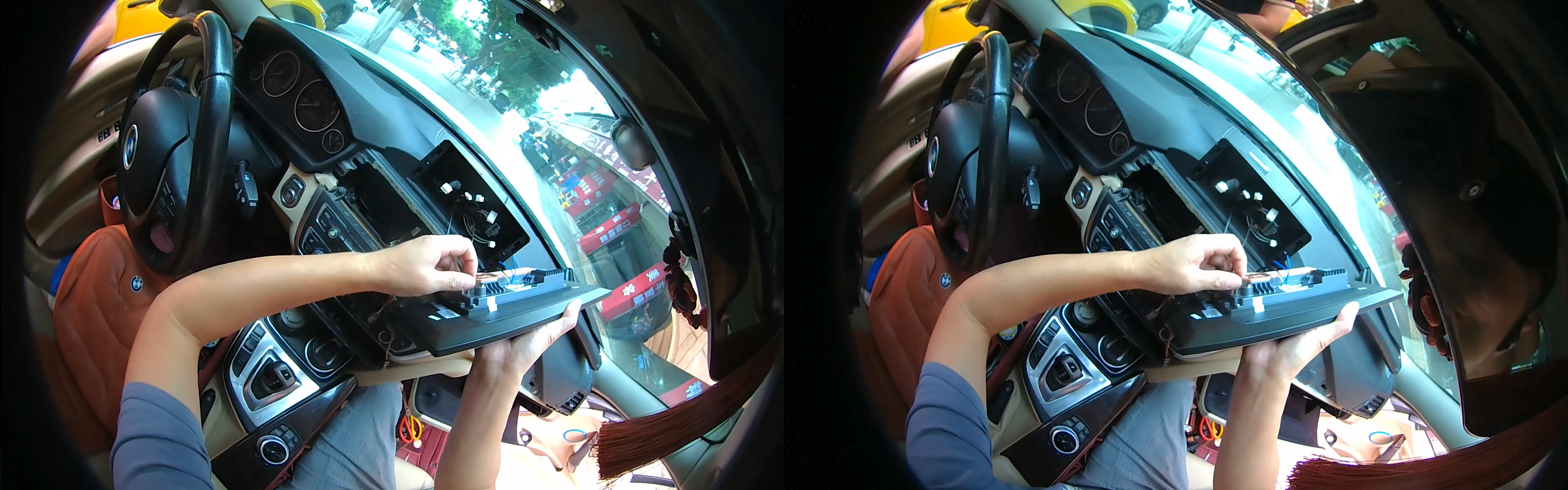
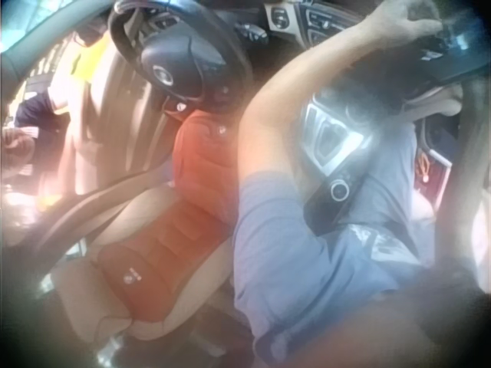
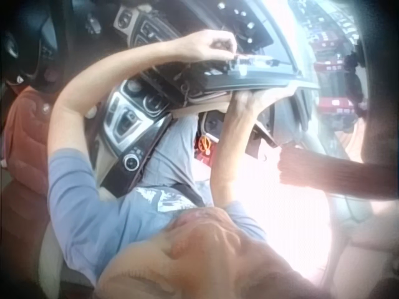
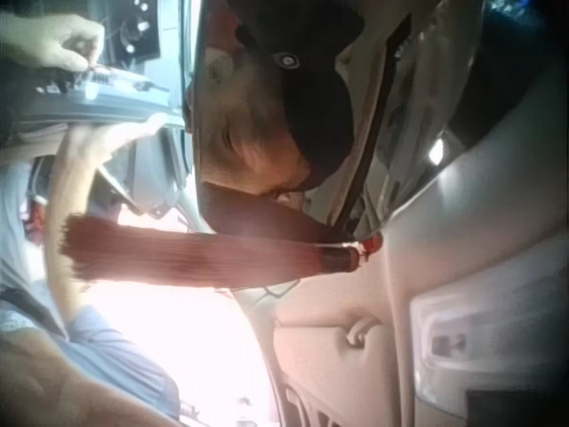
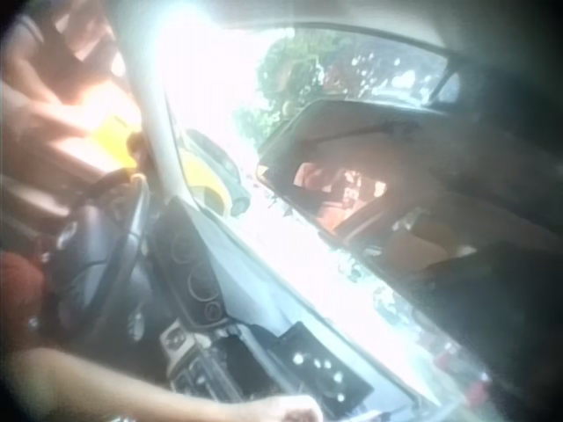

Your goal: The person removes a car head unit from the dashboard, disconnects several wiring harnesses, and then reconnects them to the unit. They use a screwdriver to adjust components on the back of the head unit and continue handling the wiring and unit throughout the clip.

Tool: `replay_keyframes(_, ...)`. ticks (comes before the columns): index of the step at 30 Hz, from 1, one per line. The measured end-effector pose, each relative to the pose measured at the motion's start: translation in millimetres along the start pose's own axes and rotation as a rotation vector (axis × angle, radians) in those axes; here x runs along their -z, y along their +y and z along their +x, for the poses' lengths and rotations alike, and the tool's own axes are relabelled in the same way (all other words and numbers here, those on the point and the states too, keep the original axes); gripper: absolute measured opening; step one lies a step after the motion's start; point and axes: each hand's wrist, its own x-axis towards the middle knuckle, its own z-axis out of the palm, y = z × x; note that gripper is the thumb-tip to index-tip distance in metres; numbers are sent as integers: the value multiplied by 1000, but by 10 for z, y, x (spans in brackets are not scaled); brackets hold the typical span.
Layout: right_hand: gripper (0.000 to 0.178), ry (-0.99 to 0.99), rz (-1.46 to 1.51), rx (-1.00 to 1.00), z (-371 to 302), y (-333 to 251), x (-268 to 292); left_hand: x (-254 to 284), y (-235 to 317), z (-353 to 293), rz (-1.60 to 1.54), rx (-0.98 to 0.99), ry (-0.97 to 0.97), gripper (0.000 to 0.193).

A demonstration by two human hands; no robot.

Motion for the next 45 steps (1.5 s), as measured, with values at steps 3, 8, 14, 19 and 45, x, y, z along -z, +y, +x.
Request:
replay_keyframes(3, 57, -67, 0, -65, -12, -3, 3, -37, -10, 11, -4, -18, -13, 12)
replay_keyframes(8, 59, 8, -4, -20, -50, -10, -48, -14, -33, -34, 116, -129, -34, 16)
replay_keyframes(14, 57, -38, -10, -29, -48, -5, -65, 8, -61, -28, 46, -161, -15, 16)
replay_keyframes(19, 54, -5, -7, -14, -37, 3, -37, -151, -165, -13, 137, -147, 135, 20)
replay_keyframes(45, 98, -20, -98, -104, 80, 76, 95, -924, -203, -1164, 75, -161, 1002, 64)
